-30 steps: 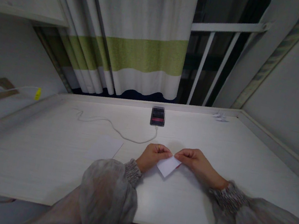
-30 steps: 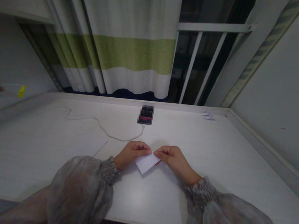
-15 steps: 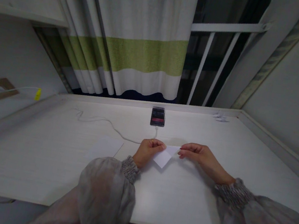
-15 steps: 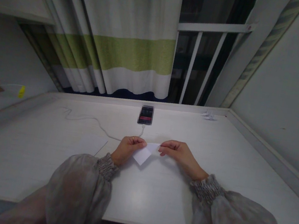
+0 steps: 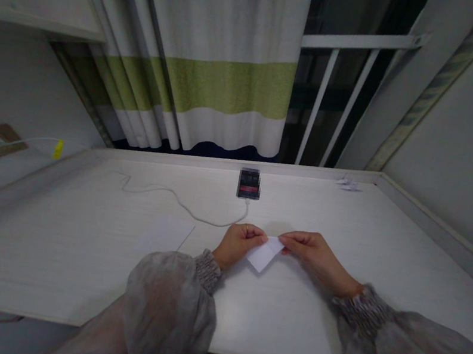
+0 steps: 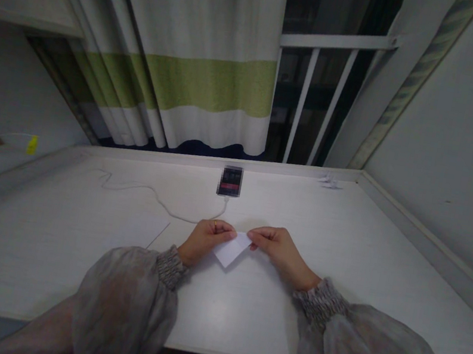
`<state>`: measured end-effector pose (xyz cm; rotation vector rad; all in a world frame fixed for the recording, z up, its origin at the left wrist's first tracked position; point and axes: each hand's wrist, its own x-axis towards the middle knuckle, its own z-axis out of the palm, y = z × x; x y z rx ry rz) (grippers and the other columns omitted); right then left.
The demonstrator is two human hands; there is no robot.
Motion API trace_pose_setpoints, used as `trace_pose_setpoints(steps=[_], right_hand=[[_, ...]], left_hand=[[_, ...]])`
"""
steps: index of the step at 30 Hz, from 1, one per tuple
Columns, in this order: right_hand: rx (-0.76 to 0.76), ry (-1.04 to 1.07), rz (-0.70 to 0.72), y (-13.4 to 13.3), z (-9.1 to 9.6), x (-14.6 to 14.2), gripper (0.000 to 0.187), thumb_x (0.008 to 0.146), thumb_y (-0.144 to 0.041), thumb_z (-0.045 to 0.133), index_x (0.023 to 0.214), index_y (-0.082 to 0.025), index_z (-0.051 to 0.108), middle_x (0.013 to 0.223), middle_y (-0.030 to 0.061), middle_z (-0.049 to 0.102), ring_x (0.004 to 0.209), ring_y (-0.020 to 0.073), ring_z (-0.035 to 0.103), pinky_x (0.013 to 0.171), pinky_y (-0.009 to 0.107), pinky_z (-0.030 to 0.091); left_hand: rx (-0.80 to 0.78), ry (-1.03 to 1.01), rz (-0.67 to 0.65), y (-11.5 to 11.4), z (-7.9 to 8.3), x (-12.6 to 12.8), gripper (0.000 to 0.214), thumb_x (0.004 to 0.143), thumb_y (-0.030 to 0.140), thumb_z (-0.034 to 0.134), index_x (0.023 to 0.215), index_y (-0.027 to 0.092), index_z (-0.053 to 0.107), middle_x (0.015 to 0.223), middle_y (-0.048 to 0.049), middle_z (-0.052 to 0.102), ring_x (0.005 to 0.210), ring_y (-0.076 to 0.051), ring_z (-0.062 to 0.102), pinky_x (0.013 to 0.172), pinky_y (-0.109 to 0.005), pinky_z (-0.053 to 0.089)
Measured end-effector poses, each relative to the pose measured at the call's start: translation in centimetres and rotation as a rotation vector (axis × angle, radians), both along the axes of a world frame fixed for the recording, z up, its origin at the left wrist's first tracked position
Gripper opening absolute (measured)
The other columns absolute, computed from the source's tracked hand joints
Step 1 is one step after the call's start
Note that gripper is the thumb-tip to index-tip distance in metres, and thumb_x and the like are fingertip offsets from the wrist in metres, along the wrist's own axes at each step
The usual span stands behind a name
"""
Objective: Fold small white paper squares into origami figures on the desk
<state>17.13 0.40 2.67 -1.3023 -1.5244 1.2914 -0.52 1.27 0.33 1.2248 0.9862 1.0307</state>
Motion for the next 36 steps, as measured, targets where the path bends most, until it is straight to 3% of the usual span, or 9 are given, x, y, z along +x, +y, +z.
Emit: trace_pose_setpoints(steps=[14,21,29,33,36], right_hand=[[0.052,-0.008,0.053,0.0,0.0,0.4,0.030,0.067,-0.043,0.060,0.064,-0.015,0.069,0.062,0.0047,0.069,0.063,0.0172,0.061,0.072,0.030,0.044],[-0.053,0.062,0.105,0.0,0.3,0.4,0.033,0.061,-0.045,0.065,0.067,-0.013,0.069,0.062,0.0055,0.069,0.062,0.0185,0.063,0.070,0.032,0.047],[-0.016,0.201,-0.122,1.2,-0.2,2.1,0.032,0.058,-0.045,0.070,0.066,-0.014,0.065,0.063,0.0058,0.068,0.057,0.0161,0.062,0.067,0.030,0.047],[-0.020,0.178,-0.075,0.9,-0.4,1.3,0.041,0.065,-0.054,0.060,0.066,-0.013,0.065,0.059,0.0053,0.065,0.058,0.0148,0.060,0.066,0.029,0.046],[-0.083,0.123,0.045,0.5,-0.2,0.9,0.044,0.069,-0.055,0.056,0.069,-0.012,0.067,0.057,0.0053,0.064,0.058,0.0143,0.059,0.065,0.029,0.045]], left_hand=[[-0.085,-0.022,0.027,-0.2,0.3,0.2,0.023,0.053,0.032,0.071,0.062,0.012,0.062,0.053,0.0015,0.057,0.045,-0.006,0.045,0.045,-0.019,0.031],[-0.066,-0.006,0.006,-0.2,0.3,0.1,0.023,0.053,0.032,0.071,0.060,0.012,0.062,0.052,0.0014,0.057,0.045,-0.006,0.044,0.045,-0.020,0.031],[-0.046,-0.017,0.070,0.3,-0.4,-0.4,0.024,0.052,0.031,0.072,0.061,0.011,0.063,0.053,0.0005,0.058,0.045,-0.006,0.045,0.046,-0.019,0.031],[-0.042,0.002,0.010,0.0,-0.1,-0.1,0.023,0.054,0.031,0.071,0.061,0.011,0.063,0.052,0.0010,0.057,0.045,-0.006,0.044,0.045,-0.019,0.031],[-0.049,0.000,-0.012,-0.2,0.1,0.0,0.022,0.054,0.031,0.071,0.061,0.012,0.063,0.052,0.0012,0.057,0.045,-0.006,0.045,0.045,-0.019,0.032]])
